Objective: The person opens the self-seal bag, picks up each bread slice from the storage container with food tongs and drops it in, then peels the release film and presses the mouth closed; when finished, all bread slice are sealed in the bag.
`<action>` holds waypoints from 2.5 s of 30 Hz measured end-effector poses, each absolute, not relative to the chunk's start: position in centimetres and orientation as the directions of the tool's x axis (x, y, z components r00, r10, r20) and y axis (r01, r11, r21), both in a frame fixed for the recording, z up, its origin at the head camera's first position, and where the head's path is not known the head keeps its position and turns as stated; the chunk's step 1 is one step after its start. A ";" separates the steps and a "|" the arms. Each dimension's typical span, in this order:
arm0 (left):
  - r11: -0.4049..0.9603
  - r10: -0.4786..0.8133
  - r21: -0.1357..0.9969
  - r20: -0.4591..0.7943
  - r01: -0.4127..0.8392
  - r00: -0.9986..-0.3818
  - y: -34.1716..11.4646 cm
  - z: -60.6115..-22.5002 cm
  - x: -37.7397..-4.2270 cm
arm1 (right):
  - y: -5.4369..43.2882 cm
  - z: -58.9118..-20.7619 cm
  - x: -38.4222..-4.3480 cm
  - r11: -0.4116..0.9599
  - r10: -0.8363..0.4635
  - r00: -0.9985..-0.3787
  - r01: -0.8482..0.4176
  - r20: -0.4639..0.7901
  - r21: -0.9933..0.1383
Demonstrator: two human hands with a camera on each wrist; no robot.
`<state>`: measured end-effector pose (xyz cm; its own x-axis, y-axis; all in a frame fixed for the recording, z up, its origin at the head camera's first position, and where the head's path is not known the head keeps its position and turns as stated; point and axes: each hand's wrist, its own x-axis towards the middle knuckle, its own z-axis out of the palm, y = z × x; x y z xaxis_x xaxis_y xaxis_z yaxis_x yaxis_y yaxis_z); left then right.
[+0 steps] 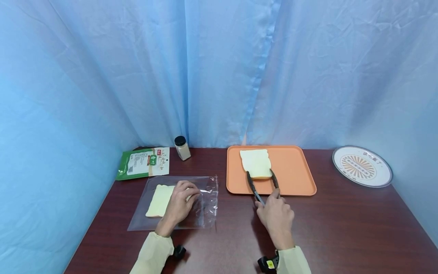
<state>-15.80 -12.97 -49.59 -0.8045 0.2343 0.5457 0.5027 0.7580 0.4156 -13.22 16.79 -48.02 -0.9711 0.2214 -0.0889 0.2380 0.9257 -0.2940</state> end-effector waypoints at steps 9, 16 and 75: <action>0.749 0.233 0.426 0.548 0.508 -0.803 -13.0 -49.7 -15.9 | 17.9 -48.7 -12.8 0.939 0.187 -0.982 0.184 -0.016 -0.289; 0.757 0.228 0.421 0.546 0.500 -0.806 -13.1 -49.8 -15.9 | 18.8 -48.9 -12.5 0.945 0.161 -0.987 0.152 0.008 -0.289; 0.746 0.213 0.440 0.553 0.500 -0.805 -13.1 -49.8 -16.0 | 27.3 -50.4 -7.1 0.832 -0.440 -0.747 -0.548 0.499 -0.087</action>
